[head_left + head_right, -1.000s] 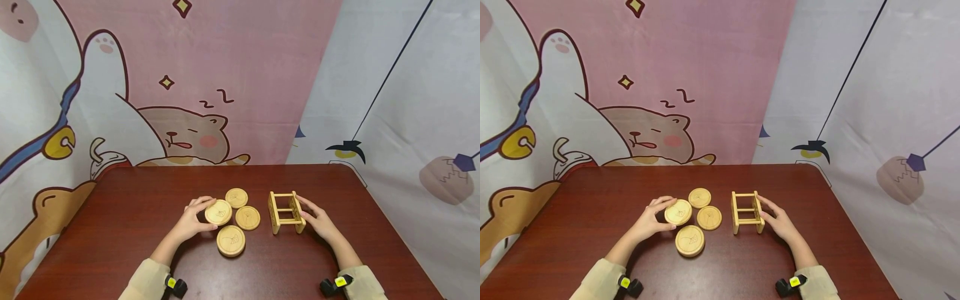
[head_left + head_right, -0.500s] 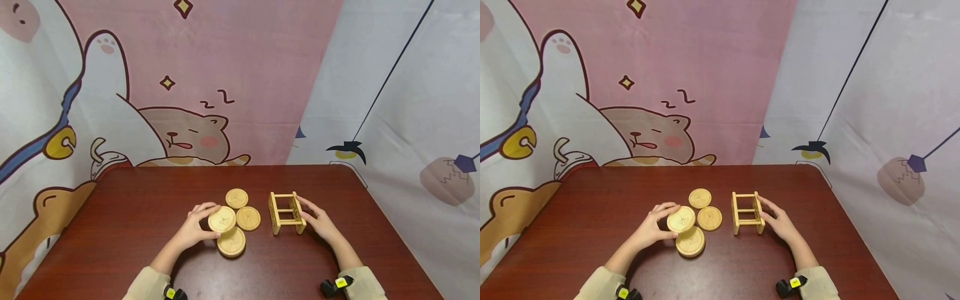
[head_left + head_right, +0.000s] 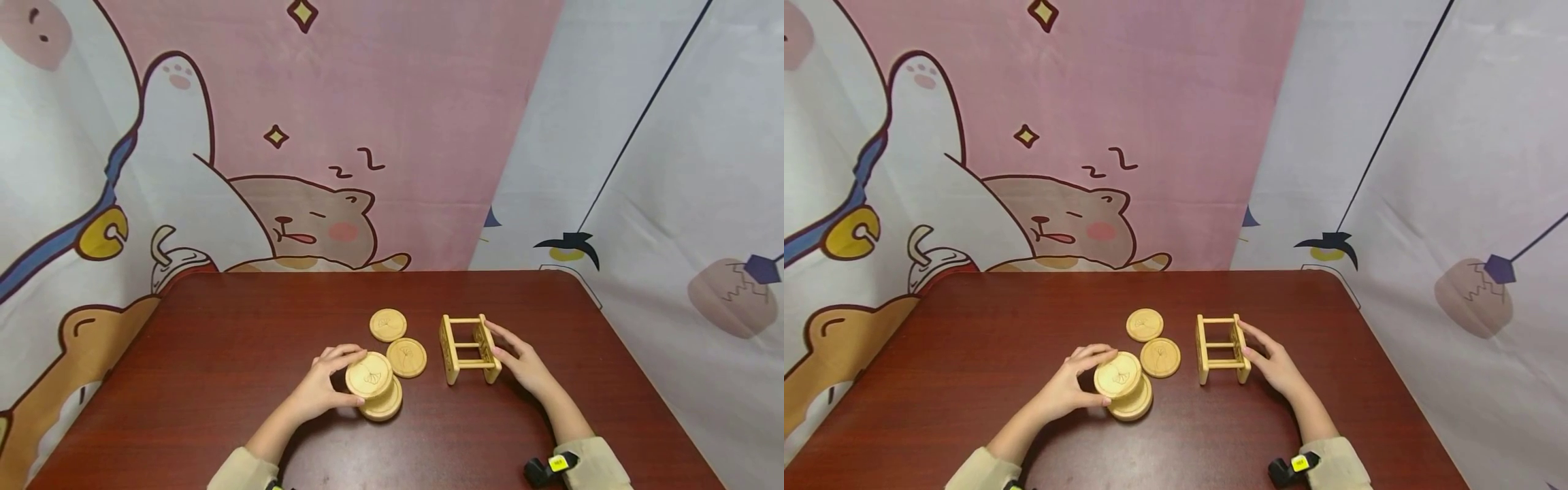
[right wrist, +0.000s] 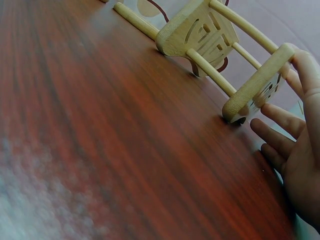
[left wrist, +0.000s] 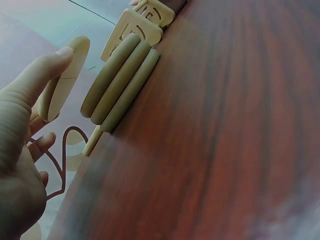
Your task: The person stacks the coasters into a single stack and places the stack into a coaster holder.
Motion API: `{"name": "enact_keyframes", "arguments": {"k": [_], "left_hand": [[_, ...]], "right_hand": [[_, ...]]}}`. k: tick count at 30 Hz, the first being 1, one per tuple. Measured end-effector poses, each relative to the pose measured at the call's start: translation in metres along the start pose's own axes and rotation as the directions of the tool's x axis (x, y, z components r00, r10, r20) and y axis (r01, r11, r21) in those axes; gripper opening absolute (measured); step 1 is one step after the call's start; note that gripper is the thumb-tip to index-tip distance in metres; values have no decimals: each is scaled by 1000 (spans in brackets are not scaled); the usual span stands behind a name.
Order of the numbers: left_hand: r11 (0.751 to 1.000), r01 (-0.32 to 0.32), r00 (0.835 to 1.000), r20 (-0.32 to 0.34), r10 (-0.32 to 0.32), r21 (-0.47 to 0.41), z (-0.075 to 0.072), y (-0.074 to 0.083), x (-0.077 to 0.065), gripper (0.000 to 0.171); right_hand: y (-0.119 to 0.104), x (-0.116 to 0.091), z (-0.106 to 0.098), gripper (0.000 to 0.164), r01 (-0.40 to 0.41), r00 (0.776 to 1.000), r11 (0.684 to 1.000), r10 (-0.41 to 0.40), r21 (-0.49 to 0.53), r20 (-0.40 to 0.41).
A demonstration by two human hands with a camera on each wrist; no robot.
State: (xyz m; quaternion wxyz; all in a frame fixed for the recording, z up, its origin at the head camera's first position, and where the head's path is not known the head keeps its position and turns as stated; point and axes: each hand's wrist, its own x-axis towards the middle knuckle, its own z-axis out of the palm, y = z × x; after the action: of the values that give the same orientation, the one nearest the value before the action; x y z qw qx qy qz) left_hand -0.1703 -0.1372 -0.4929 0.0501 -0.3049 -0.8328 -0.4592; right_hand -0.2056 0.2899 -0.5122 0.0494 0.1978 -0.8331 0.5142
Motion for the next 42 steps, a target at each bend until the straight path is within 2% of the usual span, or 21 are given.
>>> {"name": "enact_keyframes", "arguments": {"k": [11,21,33,42], "left_hand": [[999,-23,999,31,23,-27,8,3,-6,80],[999,9,998,62,-7,-46,12,5,-9,81],[1000,-10,998,62,12,-26,15,5,-7,81],[999,2,998,58,0,-40,18,2,-9,79]], "right_hand": [[-2,0,1,48,14,1000,999,-14,31,-1],[0,-1,1,48,10,1000,1000,-10,20,-5],[-2,0,1,48,0,1000,1000,0,22,-2],[-1,0,2,48,10,1000,999,-10,49,1]]}}
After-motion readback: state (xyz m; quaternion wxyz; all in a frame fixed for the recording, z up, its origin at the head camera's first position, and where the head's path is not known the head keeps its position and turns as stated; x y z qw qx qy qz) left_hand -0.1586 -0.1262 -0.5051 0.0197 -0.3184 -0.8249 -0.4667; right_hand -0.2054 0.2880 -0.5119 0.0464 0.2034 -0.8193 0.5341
